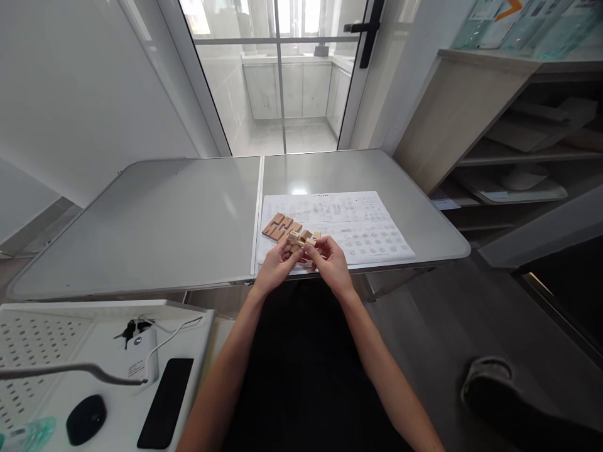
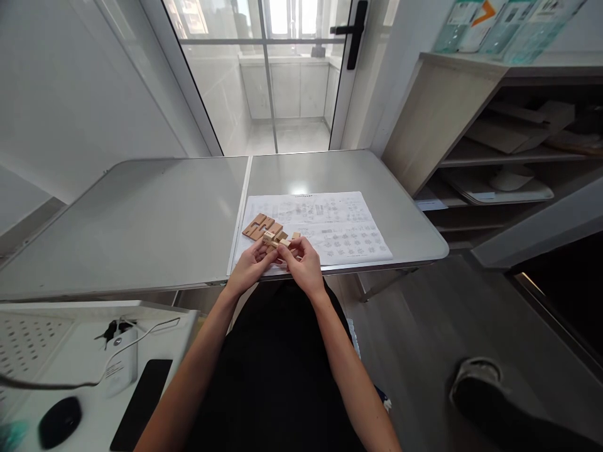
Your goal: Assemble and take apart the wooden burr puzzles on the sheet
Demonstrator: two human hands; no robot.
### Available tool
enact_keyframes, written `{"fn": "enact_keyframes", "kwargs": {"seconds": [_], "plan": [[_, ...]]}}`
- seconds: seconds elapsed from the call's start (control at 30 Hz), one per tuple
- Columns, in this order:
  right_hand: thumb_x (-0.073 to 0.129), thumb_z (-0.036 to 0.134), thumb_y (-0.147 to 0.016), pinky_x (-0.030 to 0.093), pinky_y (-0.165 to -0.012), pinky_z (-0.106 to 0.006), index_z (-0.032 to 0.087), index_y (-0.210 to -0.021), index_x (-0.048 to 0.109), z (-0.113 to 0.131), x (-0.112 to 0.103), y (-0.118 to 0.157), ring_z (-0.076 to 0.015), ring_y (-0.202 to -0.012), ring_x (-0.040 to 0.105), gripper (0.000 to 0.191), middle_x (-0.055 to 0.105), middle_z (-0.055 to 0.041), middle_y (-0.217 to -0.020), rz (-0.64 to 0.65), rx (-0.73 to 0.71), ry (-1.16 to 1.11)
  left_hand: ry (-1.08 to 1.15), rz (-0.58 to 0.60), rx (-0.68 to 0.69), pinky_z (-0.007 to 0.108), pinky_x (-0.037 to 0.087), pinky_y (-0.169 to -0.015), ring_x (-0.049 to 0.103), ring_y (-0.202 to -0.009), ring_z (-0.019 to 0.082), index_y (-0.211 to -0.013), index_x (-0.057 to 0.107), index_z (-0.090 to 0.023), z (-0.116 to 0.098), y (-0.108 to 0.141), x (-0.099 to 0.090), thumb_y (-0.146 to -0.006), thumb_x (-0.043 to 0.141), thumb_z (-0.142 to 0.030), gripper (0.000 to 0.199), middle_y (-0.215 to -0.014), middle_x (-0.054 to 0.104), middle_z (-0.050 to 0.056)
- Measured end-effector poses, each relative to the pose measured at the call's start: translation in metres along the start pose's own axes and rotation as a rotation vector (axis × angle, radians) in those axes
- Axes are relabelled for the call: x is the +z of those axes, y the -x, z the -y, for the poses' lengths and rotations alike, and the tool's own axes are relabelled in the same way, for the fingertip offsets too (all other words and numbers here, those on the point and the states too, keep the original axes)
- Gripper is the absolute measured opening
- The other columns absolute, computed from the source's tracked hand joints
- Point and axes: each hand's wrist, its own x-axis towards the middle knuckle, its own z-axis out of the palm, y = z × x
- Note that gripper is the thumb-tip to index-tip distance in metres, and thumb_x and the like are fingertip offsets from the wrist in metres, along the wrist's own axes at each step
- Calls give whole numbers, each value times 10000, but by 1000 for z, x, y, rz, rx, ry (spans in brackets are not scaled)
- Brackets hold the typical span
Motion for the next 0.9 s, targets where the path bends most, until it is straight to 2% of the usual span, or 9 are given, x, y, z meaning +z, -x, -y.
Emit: {"fn": "enact_keyframes", "kwargs": {"seconds": [0.17, 0.37, 0.63, 0.9], "plan": [[807, 661, -866, 496, -539, -280, 244, -906, 616, 1, 0, -1, -137, -582, 588, 461, 669, 23, -803, 2, 6, 18, 18, -49, -29, 415, 610, -1017, 792, -1037, 254, -1538, 534, -152, 2, 0, -4, -944, 792, -531, 750, -1369, 754, 162], [790, 689, -856, 501, -533, -285, 250, -895, 602, 4, 1, -1, -152, -593, 605, 479, 671, 17, -810, 5, 9, 24, 41, -51, -37, 436, 580, -1053, 781, -1095, 289, -1494, 606, -167, 1, -1, -7, -932, 807, -534, 701, -1400, 748, 160], [768, 684, -880, 524, -552, -301, 253, -901, 598, 3, 0, -1, -150, -556, 574, 464, 625, 41, -701, 31, 18, 30, -11, -13, -18, 410, 565, -1066, 769, -1140, 292, -1395, 697, -184, -2, 1, -8, -895, 837, -545, 633, -1331, 781, 142], [760, 719, -860, 541, -553, -310, 255, -896, 584, 2, -2, -2, -160, -578, 589, 498, 626, 32, -722, 43, 39, 18, 8, -11, -17, 421, 568, -1093, 764, -1194, 308, -1415, 700, -197, -2, 1, -7, -838, 893, -507, 683, -1345, 781, 136]]}}
